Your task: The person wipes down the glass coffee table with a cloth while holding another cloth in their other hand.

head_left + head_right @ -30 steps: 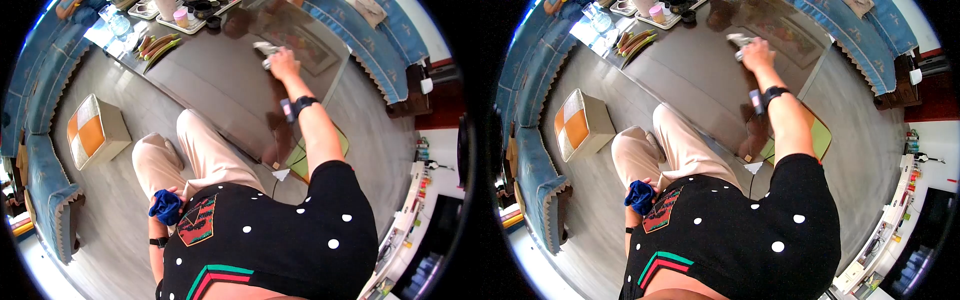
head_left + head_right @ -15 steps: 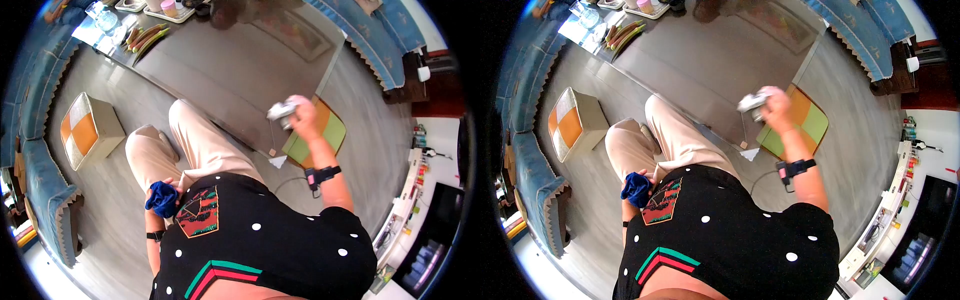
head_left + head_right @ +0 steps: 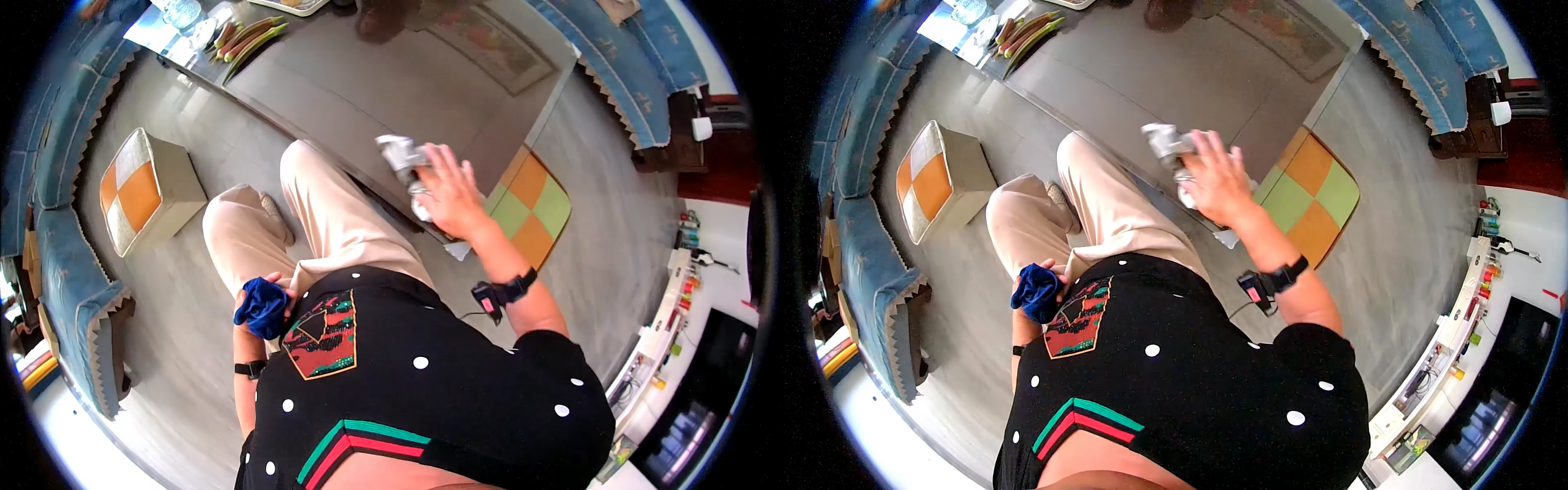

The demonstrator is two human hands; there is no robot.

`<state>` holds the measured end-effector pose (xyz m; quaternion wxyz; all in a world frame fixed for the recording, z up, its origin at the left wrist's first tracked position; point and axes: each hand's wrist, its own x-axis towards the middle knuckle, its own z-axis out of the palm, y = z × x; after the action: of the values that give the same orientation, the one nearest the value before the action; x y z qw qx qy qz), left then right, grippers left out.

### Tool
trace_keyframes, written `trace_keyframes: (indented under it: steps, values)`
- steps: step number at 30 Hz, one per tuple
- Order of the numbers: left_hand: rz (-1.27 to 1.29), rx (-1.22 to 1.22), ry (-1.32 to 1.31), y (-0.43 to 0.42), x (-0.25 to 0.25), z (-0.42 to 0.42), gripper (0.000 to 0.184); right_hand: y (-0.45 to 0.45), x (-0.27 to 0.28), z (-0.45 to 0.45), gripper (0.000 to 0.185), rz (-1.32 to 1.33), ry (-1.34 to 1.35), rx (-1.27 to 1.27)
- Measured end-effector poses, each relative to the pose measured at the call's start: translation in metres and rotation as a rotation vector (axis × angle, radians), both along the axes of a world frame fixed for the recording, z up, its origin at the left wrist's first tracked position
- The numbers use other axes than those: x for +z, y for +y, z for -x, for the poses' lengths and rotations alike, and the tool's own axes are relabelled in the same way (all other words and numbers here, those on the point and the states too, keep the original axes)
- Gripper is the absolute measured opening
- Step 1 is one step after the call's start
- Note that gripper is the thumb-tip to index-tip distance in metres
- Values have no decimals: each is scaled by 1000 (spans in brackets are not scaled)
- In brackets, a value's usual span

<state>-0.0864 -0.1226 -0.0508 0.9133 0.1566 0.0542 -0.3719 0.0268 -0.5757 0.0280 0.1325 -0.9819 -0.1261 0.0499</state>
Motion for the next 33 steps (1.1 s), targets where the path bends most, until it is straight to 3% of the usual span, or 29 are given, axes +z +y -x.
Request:
trace_keyframes:
  steps: [6, 8, 12, 15, 20, 25, 31, 33]
  values:
    - [-56, -6, 26, 3, -2, 2, 81, 68, -9, -103, 62, 110, -71, 180]
    - [-72, -1, 10, 1, -1, 4, 82, 78, -14, -152, 62, 199, -19, 155]
    - [-43, 18, -20, -2, -1, 6, 84, 81, -18, -217, 63, 121, -14, -18]
    - [-28, 13, -34, 1, -2, 6, 84, 78, -20, -200, 59, 128, -32, -21]
    - [2, 17, -38, 1, 0, 6, 84, 35, -17, -83, 44, -64, -134, 218]
    - [-44, 51, -26, 4, 4, 8, 84, -42, -10, -1, 46, -154, -86, 145]
    - [-70, 92, -31, 7, 6, 9, 84, -23, -5, -7, 53, -133, 6, 169]
    - [-220, 67, -34, 7, 11, 10, 85, 12, -3, -20, 54, -155, 18, 172]
